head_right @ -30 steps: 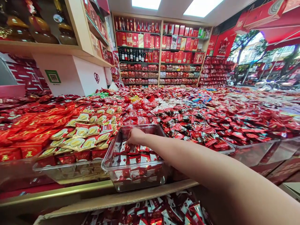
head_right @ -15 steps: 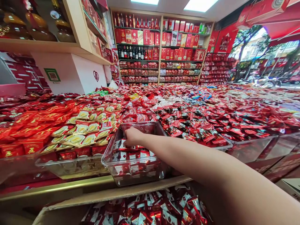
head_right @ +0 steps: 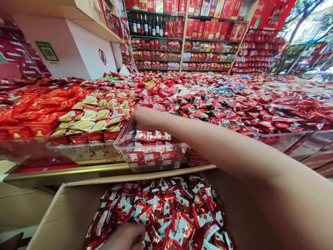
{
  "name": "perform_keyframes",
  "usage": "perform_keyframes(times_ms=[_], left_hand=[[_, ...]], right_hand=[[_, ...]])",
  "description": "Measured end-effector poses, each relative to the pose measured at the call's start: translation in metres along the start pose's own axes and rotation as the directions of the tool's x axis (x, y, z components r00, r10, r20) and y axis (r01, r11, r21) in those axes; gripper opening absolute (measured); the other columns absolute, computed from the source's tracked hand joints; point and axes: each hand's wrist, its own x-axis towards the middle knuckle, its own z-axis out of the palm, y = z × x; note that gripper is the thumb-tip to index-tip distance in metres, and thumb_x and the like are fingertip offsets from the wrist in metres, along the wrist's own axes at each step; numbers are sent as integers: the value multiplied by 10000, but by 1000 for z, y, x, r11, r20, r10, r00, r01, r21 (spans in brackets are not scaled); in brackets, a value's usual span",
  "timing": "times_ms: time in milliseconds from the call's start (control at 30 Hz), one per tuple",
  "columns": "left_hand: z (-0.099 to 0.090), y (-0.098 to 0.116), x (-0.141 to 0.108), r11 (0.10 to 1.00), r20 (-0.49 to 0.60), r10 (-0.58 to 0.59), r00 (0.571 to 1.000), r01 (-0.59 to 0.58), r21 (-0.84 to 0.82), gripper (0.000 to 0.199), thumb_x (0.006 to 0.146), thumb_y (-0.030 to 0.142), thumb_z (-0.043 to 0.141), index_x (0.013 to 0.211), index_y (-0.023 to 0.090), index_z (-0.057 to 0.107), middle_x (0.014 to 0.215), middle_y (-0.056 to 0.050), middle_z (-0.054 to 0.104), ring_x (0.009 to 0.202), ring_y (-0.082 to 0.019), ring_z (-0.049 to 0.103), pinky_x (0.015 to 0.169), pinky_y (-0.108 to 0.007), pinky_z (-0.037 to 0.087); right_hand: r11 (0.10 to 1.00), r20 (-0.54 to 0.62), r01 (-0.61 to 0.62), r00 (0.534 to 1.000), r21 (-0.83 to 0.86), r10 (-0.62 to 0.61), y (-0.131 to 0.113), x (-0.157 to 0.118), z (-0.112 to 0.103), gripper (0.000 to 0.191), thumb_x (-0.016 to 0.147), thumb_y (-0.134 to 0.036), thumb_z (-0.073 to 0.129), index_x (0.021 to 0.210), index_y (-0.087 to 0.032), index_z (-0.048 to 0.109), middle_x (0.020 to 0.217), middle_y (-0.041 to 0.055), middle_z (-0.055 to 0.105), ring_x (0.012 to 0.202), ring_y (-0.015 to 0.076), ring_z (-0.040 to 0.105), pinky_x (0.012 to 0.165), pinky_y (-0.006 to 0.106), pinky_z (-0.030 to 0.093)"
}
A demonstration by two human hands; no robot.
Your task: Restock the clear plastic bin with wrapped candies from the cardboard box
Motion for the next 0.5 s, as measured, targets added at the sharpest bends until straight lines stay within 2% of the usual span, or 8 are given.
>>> perform_keyframes(times_ms=[100, 167, 200, 267, 333, 400, 467, 500], left_hand=[[-8, 5, 2, 998, -67, 9, 998, -13, -60, 95, 571, 115, 548, 536, 200, 571, 676, -8, 595, 660, -192, 532, 590, -258, 335], [-18, 10, 4, 990, -113, 16, 993, -31, -135, 72, 669, 227, 515, 615, 192, 548, 671, -8, 573, 648, -179, 519, 600, -261, 357], [-24, 12, 5, 981, -136, 20, 990, -46, -190, 118, 714, 285, 480, 659, 191, 527, 658, 0, 562, 643, -169, 513, 602, -256, 371], [-33, 17, 6, 916, -160, 23, 987, -84, -392, 168, 751, 350, 452, 712, 190, 483, 665, 12, 554, 651, -149, 509, 622, -248, 395], [-37, 21, 6, 766, -142, 11, 990, -100, -635, 167, 741, 349, 497, 720, 187, 466, 687, 16, 564, 666, -139, 517, 646, -252, 407], [-37, 25, 5, 619, -99, 1, 995, -78, -782, 172, 712, 328, 562, 718, 176, 483, 678, 20, 583, 665, -132, 525, 651, -252, 408], [-34, 29, 3, 601, -98, -16, 995, -69, -796, 180, 688, 316, 604, 693, 163, 510, 627, 38, 583, 615, -105, 503, 605, -212, 391], [-33, 30, 2, 611, -117, -30, 993, -75, -788, 182, 671, 307, 627, 666, 158, 522, 589, 51, 571, 576, -86, 476, 568, -187, 373]], right_hand=[[995, -200, 2, 980, 104, 19, -34, -42, -35, 245, 770, -267, 465, 930, -103, 551, 891, 16, 479, 901, 146, 458, 805, 309, 315], [964, -160, -3, 986, 264, 46, -58, -81, -38, 287, 817, -308, 351, 928, -141, 556, 837, -12, 491, 843, 112, 481, 761, 282, 336], [939, -97, 10, 995, 343, 25, -69, -101, -30, 280, 816, -328, 357, 883, -161, 572, 798, -16, 509, 789, 101, 491, 725, 259, 356], [883, 39, -12, 999, 469, -8, -82, -134, 4, 237, 808, -318, 401, 811, -174, 589, 722, -6, 536, 674, 88, 490, 633, 219, 376], [815, 135, -167, 985, 555, 110, -85, -156, 50, 217, 770, -338, 475, 837, -163, 584, 713, 21, 554, 638, 108, 485, 574, 226, 379], [593, 289, -325, 944, 737, 158, -83, -165, 93, 321, 719, -398, 537, 920, -149, 558, 700, 24, 559, 609, 108, 485, 535, 215, 385], [348, 390, -410, 912, 843, 130, -82, -167, 121, 367, 693, -438, 555, 903, -138, 553, 665, 10, 550, 577, 94, 476, 510, 198, 380], [258, 411, -428, 904, 866, 118, -82, -166, 128, 353, 692, -450, 552, 848, -134, 559, 639, 1, 541, 559, 85, 468, 504, 191, 374]])
